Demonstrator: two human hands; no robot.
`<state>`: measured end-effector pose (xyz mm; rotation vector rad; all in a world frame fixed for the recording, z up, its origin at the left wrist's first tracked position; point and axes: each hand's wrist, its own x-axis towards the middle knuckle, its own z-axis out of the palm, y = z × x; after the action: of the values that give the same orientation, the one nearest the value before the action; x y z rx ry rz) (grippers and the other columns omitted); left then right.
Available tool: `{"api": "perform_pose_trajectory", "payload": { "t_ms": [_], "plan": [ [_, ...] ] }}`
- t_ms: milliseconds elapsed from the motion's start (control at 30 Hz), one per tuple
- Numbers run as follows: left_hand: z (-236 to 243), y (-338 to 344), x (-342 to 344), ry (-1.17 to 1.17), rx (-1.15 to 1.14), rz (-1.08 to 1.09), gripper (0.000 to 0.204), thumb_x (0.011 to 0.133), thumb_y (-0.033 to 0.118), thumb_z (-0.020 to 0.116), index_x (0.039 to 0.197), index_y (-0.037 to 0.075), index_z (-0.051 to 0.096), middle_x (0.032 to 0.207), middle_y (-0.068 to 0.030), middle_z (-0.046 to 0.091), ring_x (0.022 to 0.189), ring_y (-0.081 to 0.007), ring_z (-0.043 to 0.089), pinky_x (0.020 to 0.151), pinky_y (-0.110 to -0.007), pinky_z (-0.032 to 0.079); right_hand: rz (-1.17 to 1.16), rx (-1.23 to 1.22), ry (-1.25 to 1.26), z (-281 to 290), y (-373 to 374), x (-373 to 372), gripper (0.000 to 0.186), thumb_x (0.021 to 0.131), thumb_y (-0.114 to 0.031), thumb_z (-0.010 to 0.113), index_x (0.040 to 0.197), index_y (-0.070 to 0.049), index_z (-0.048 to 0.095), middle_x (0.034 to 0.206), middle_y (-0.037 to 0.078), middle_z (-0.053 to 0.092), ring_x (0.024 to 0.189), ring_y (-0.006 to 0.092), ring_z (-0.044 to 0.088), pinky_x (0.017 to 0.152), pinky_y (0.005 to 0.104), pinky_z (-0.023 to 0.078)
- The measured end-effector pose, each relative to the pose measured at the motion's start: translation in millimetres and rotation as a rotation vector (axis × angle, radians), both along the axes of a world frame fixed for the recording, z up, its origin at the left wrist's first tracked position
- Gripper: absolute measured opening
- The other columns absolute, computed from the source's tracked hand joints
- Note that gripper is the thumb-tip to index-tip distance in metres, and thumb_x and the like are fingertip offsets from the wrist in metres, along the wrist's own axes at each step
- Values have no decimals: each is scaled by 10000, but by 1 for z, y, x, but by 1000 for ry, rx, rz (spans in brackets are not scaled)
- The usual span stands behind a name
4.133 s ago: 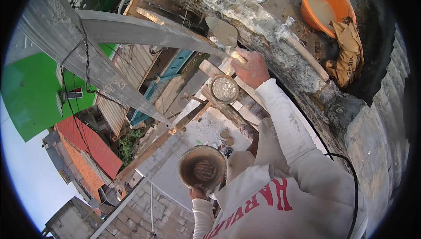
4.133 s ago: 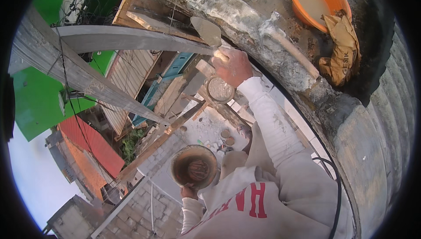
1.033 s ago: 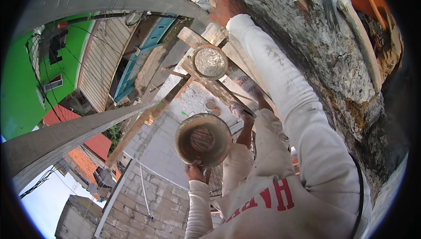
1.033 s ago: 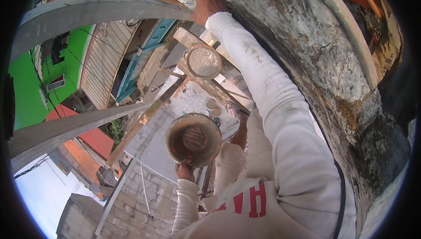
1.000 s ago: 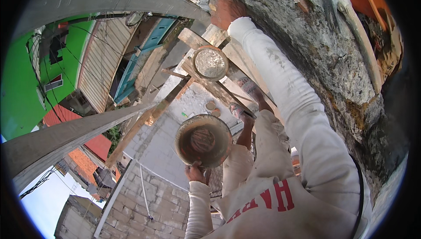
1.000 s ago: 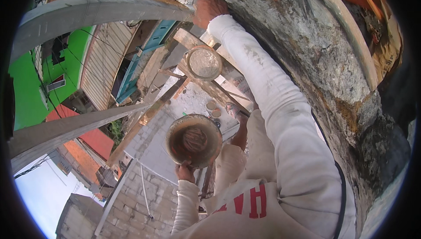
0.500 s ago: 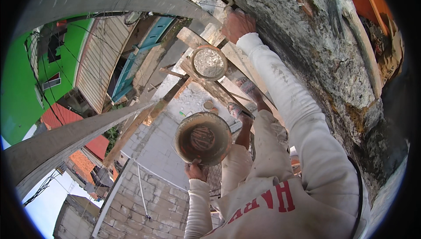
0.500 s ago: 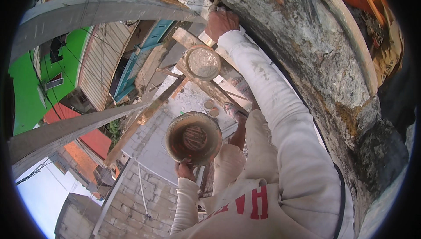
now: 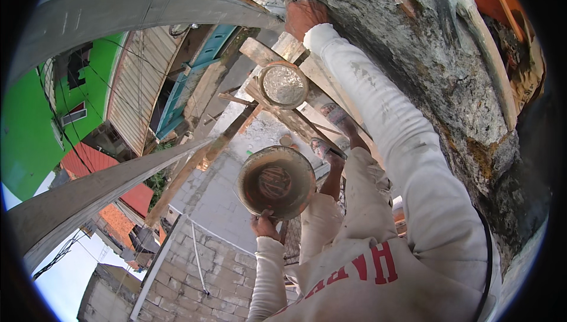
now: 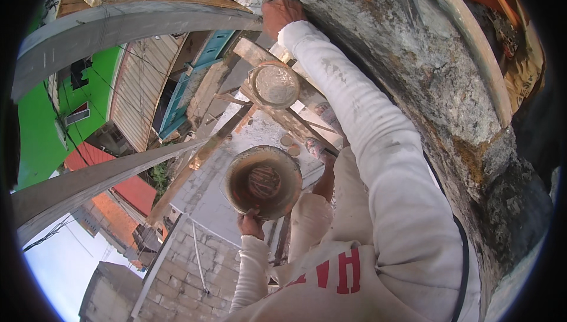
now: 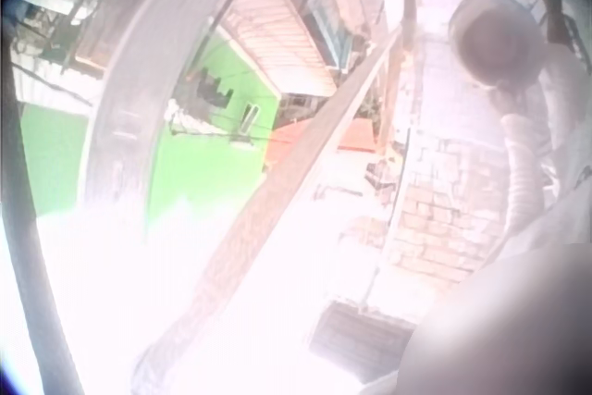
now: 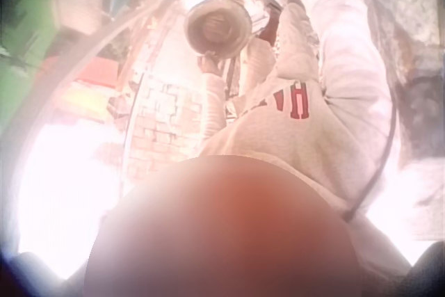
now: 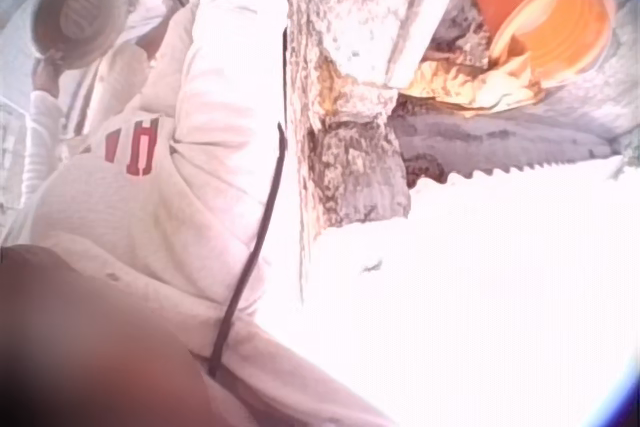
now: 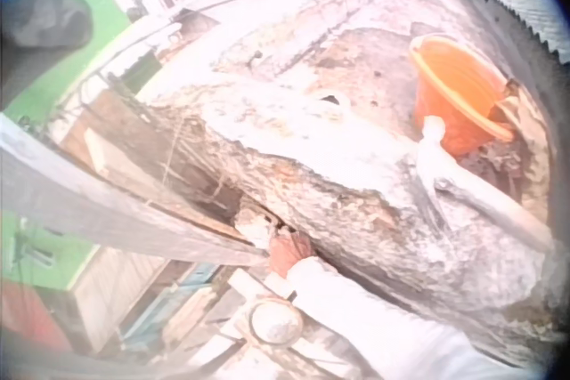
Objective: The person scoops wet plaster from a bucket and applies it to a wall using a trowel. They smooth the surface and continue applying plaster to adjacent areas.
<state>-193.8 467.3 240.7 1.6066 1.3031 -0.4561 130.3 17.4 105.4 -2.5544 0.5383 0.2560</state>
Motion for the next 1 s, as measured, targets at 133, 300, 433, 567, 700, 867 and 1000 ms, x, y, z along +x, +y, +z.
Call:
{"api": "perform_pose_trajectory", "payload": {
  "t_ms": [133, 300, 433, 567, 700, 867, 1000],
  "plan": [
    [-1, -4, 0, -16, -40, 16, 402, 790, -39, 614, 1188, 23, 617, 1008, -105, 694, 799, -234, 707, 674, -378, 641, 7, -62, -71, -8, 9, 6, 195, 894, -108, 654, 1032, -39, 773, 1128, 226, 736, 1082, 391, 715, 939, 488, 571],
    [-9, -3, 3, -6, -28, -46, 426, 802, -18, 603, 1226, 22, 594, 1022, -111, 696, 819, -255, 715, 653, -407, 642, 39, -61, -128, -29, 0, 34, 260, 829, -211, 771, 1010, -25, 750, 1078, 231, 733, 1025, 415, 716, 900, 516, 580],
    [-6, 2, -7, -7, -15, -31, 419, 811, -21, 599, 1226, 36, 595, 1023, -102, 698, 808, -247, 716, 659, -398, 640, -16, 19, -120, -20, 9, 21, 248, 832, -222, 773, 993, -36, 747, 1094, 234, 728, 1059, 409, 708, 924, 504, 581],
    [-10, -4, -6, -5, -28, -24, 423, 818, -24, 593, 1236, 42, 595, 1012, -90, 694, 799, -237, 711, 664, -388, 638, 22, 11, -20, -18, 7, 28, 229, 893, -144, 701, 1090, -48, 767, 1162, 225, 726, 1137, 395, 706, 965, 482, 580],
    [6, -24, -5, -15, -42, 58, 420, 794, -71, 587, 1210, -10, 599, 1015, -128, 685, 808, -258, 700, 689, -395, 616, -23, 35, -66, -12, 2, 27, 267, 866, -171, 731, 1094, -32, 739, 1208, 235, 697, 1156, 404, 682, 977, 488, 570],
    [-8, -8, -20, -71, -94, 63, 442, 796, -90, 579, 1233, -26, 585, 1063, -144, 679, 872, -281, 700, 750, -419, 625, 44, 4, -105, -2, 2, 31, 229, 875, -118, 701, 1070, -13, 760, 1170, 237, 721, 1123, 419, 705, 961, 488, 583],
    [-15, -3, -30, -64, -105, 8, 442, 800, -12, 605, 1238, 38, 597, 1035, -99, 685, 841, -237, 697, 695, -393, 633, 12, 3, -146, -18, 5, 27, 206, 855, -156, 737, 993, -2, 733, 1105, 245, 718, 1079, 418, 699, 932, 511, 573]
  ]
}}
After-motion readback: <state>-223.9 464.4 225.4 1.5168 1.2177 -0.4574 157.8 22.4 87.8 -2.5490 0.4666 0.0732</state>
